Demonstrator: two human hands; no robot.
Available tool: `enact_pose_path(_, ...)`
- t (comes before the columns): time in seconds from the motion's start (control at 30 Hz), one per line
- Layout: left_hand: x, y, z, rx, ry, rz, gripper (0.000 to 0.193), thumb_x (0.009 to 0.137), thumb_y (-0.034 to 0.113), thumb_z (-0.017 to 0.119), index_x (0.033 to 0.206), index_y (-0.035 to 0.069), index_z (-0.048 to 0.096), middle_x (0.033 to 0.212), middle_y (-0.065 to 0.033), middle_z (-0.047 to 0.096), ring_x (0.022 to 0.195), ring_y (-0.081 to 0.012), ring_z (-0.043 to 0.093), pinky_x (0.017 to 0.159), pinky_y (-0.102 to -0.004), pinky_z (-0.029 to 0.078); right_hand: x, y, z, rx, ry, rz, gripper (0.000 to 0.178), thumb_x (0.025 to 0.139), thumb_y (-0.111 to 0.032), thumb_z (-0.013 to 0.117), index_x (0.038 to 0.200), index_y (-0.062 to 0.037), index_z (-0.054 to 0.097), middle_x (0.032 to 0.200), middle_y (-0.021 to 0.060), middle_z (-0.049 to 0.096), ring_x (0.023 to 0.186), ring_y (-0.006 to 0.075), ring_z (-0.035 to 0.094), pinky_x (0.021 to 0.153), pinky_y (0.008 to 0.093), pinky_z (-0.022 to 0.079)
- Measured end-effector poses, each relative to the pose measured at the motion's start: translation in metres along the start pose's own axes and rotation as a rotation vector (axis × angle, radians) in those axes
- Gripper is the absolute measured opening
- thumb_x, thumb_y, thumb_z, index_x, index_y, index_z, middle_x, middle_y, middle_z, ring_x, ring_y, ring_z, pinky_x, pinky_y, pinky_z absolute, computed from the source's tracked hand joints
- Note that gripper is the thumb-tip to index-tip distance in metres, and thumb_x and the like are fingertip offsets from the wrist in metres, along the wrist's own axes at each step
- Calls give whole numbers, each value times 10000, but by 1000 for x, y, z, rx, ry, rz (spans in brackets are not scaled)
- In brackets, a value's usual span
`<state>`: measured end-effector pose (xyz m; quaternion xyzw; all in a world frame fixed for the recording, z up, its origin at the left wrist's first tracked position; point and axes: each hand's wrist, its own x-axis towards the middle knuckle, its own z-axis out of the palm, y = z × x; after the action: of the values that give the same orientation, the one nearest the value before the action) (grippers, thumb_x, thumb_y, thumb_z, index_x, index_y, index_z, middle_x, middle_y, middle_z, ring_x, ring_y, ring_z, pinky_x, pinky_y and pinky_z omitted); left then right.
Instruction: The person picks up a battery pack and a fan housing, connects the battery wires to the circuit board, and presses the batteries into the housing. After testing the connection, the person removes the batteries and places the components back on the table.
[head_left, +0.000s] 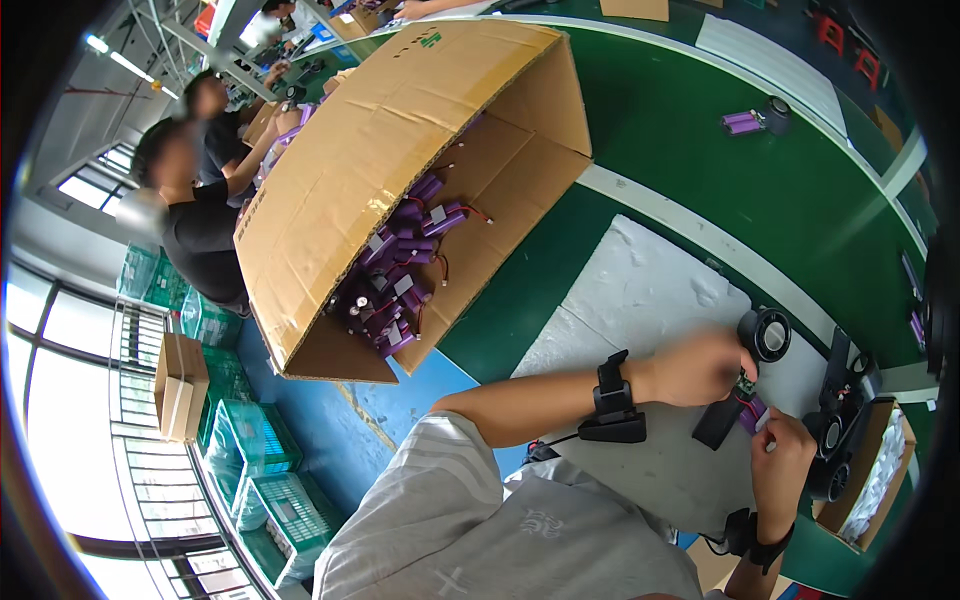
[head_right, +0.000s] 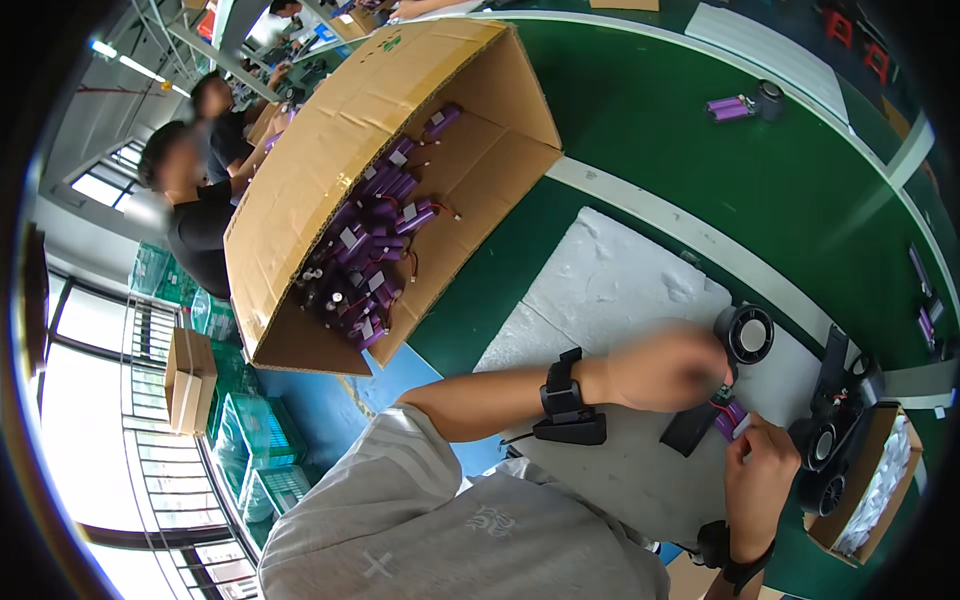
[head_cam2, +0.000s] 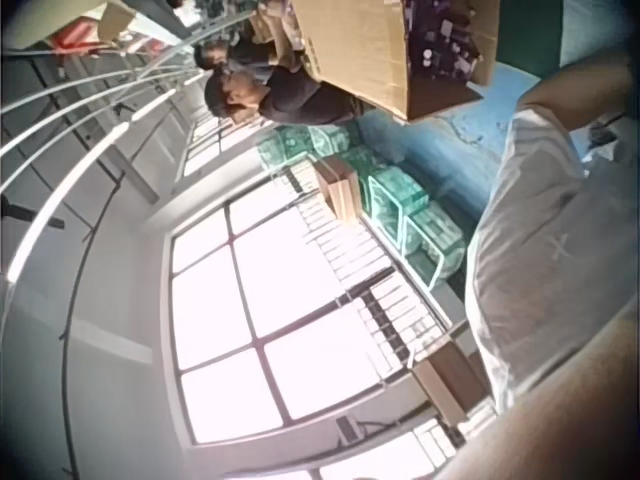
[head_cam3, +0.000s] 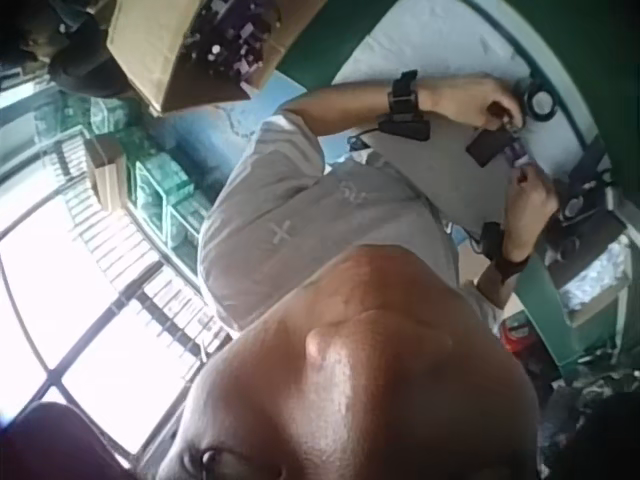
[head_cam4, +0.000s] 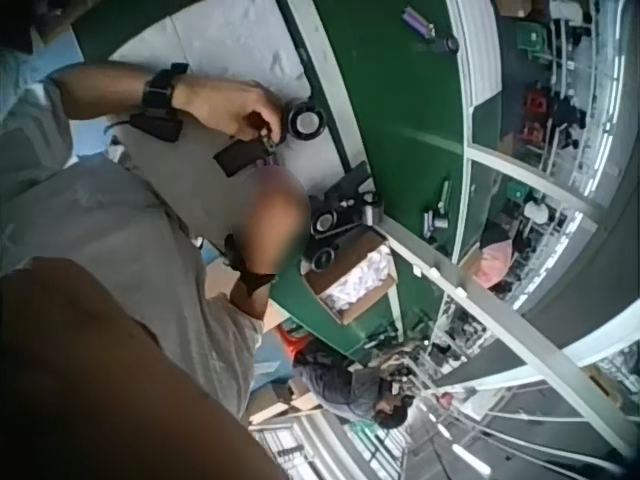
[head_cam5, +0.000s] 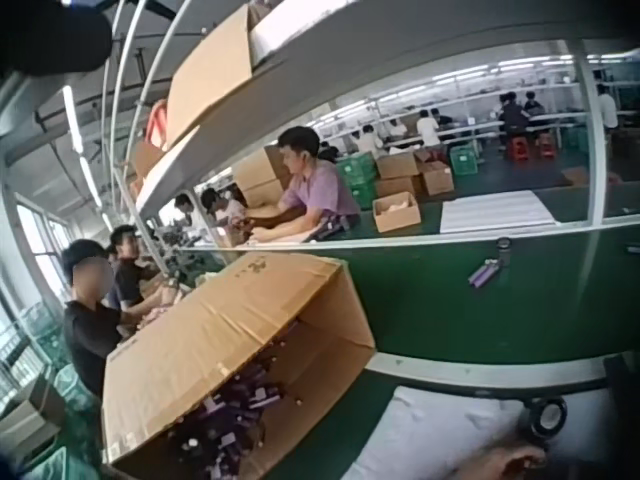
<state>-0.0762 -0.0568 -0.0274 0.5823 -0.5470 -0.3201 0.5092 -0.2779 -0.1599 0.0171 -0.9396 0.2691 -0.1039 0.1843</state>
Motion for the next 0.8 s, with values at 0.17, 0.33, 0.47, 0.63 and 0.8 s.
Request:
enact_pose_path(0.17,-2,-5,2,47,6,46,288,729,-28,637,989,89,681,947,-96,600,758,-235,620,682,-350,502,-6,2,3,128,23,7,154,718,36,688,862,66,641,939,208,679,713,347,625,686,394,509)
enact_pose_path(0.33,-3,-2,0,31,-11,15,287,729,-26,631,985,94,682,949,-102,603,758,-246,618,688,-349,498,-6,9,6,83,83,-124,139,732,34,687,860,63,642,959,210,679,742,353,639,705,390,513)
enact_pose_path(0.47,-2,-1,3,20,-22,13,287,726,-23,637,987,89,682,945,-106,601,760,-252,615,685,-350,497,-6,5,2,53,62,-111,108,742,44,667,842,62,631,982,212,674,758,360,635,708,400,507)
enact_pose_path(0.63,-1,1,0,29,-19,8,300,725,-37,633,998,79,679,962,-115,607,789,-257,622,703,-352,506,-5,-13,3,-109,44,-128,83,754,35,640,826,58,609,988,208,666,788,369,622,701,424,504)
enact_pose_path(0.8,0,4,-8,30,-35,-17,340,742,-61,618,1044,83,679,981,-110,626,857,-251,637,748,-334,529,0,-15,15,-185,87,-164,153,690,26,638,837,45,601,913,183,658,745,352,606,648,432,498)
